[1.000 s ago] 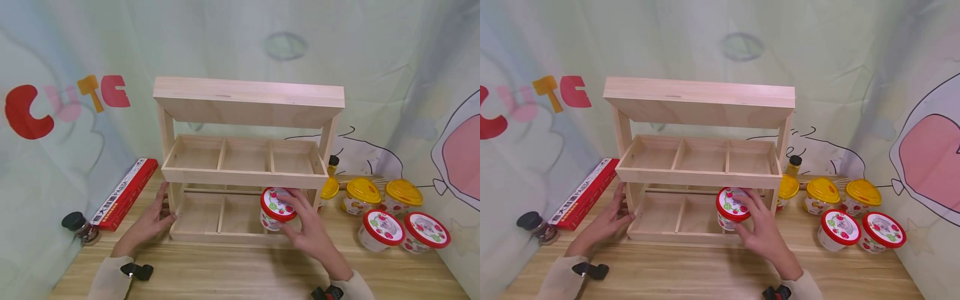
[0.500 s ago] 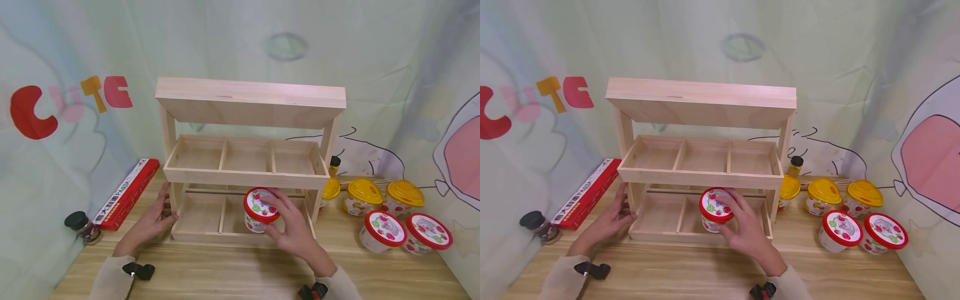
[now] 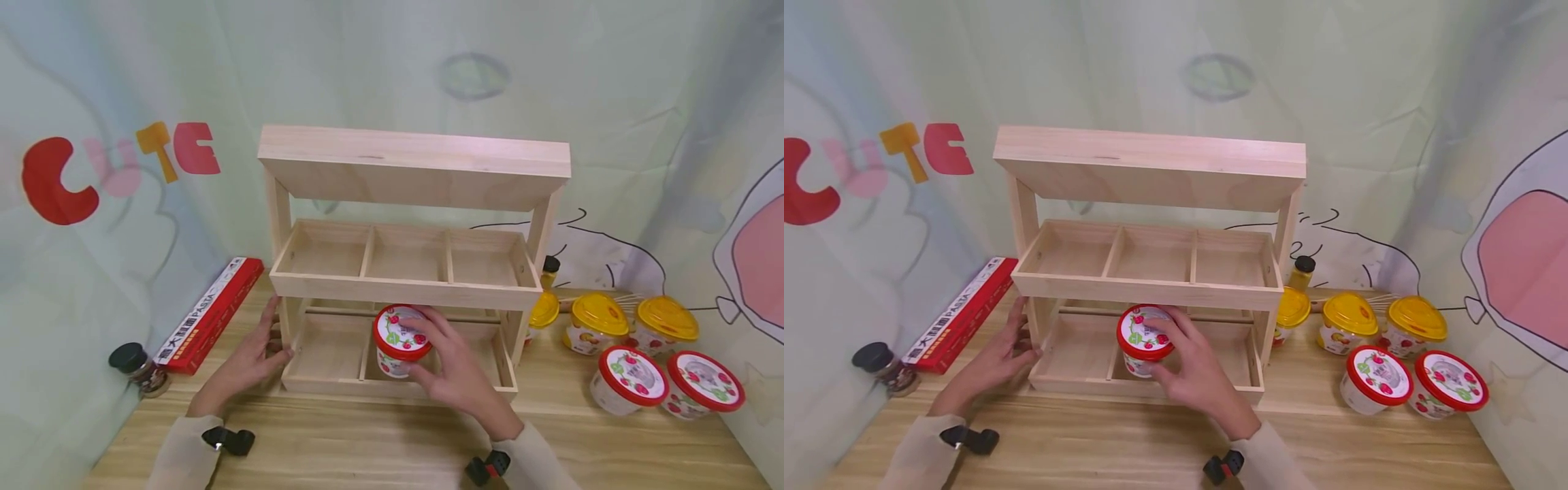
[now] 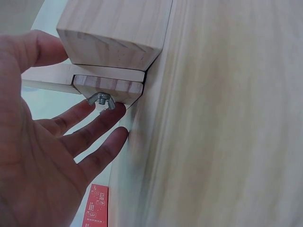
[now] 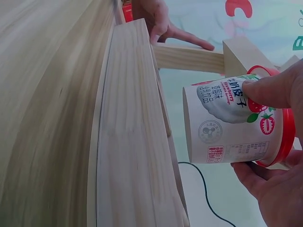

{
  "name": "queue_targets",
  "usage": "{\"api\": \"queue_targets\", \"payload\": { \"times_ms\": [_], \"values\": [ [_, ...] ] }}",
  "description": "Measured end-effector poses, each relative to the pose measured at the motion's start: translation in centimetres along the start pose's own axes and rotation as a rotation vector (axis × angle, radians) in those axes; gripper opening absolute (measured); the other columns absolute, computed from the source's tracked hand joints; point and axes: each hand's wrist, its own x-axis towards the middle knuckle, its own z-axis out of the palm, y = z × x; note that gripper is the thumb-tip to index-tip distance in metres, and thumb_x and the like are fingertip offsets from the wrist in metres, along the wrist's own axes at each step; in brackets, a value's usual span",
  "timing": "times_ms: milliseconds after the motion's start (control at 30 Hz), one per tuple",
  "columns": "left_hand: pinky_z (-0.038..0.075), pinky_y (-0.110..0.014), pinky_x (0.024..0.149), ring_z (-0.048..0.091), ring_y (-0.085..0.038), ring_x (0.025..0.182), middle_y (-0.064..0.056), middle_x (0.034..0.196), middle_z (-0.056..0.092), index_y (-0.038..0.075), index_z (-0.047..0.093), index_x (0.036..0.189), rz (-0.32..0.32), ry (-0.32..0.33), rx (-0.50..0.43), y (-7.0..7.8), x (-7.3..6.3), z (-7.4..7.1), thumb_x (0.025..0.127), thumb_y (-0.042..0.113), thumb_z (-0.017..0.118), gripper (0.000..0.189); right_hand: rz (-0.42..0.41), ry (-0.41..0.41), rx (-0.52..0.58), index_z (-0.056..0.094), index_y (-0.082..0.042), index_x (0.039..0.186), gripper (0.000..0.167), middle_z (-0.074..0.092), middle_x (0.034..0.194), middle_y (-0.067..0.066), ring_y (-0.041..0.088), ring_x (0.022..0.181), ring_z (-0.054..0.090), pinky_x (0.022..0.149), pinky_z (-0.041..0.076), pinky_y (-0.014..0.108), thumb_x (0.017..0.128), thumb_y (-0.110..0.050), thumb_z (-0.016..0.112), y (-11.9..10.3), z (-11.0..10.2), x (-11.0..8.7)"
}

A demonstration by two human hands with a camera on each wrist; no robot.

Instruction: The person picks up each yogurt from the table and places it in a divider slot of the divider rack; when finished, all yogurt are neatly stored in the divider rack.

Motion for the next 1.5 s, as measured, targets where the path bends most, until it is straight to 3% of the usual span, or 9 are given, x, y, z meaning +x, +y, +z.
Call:
{"api": "queue_targets", "payload": {
  "times_ms": [333, 633, 833, 1067, 1500],
  "values": [
    [0.064, -0.064, 0.093, 0.067, -0.058, 0.121, -0.042, 0.155, 0.039, 0.026, -0.014, 0.171, -0.010, -0.010, -0.014, 0.2, -0.1, 0.0, 0.097, 0.005, 0.070, 0.115, -0.006, -0.036, 0.078, 0.059, -0.023, 0.149, 0.068, 0.050, 0.163, 0.006, 0.027, 0.135, 0.062, 0.105, 0.061, 0.048, 0.087, -0.015, 0.085, -0.8, 1.8, 1.7],
    [0.063, -0.066, 0.095, 0.067, -0.059, 0.122, -0.041, 0.156, 0.039, 0.029, -0.015, 0.171, -0.039, -0.019, -0.022, 0.2, -0.1, -0.2, 0.098, 0.006, 0.071, 0.115, -0.005, -0.062, 0.084, 0.058, -0.023, 0.149, 0.066, 0.051, 0.162, 0.007, 0.027, 0.135, 0.062, 0.105, 0.061, 0.048, 0.089, -0.018, 0.085, -1.6, 3.1, 2.8],
    [0.063, -0.065, 0.095, 0.066, -0.059, 0.123, -0.041, 0.157, 0.038, 0.031, -0.014, 0.171, -0.049, -0.021, -0.027, 0.3, 0.0, -0.2, 0.098, 0.007, 0.071, 0.115, -0.026, -0.093, 0.136, 0.058, -0.018, 0.149, 0.064, 0.050, 0.161, 0.010, 0.029, 0.137, 0.061, 0.108, 0.061, 0.046, 0.090, -0.016, 0.084, -1.8, 4.2, 3.7],
    [0.065, -0.063, 0.092, 0.067, -0.059, 0.121, -0.042, 0.156, 0.039, 0.028, -0.014, 0.172, -0.031, -0.013, -0.030, 0.2, -0.1, 0.0, 0.097, 0.004, 0.070, 0.115, -0.050, -0.095, 0.117, 0.059, -0.016, 0.147, 0.062, 0.052, 0.159, 0.011, 0.029, 0.135, 0.062, 0.107, 0.062, 0.044, 0.090, -0.017, 0.084, -2.0, 5.4, 4.5],
    [0.066, -0.062, 0.089, 0.068, -0.060, 0.119, -0.042, 0.152, 0.042, 0.025, -0.013, 0.172, 0.012, -0.001, -0.034, -0.2, 0.0, 0.2, 0.094, 0.002, 0.069, 0.115, -0.012, -0.139, 0.103, 0.060, -0.017, 0.146, 0.061, 0.048, 0.165, 0.010, 0.028, 0.136, 0.062, 0.108, 0.061, 0.041, 0.090, -0.017, 0.083, -2.1, 7.4, 5.6]
  ]
}}
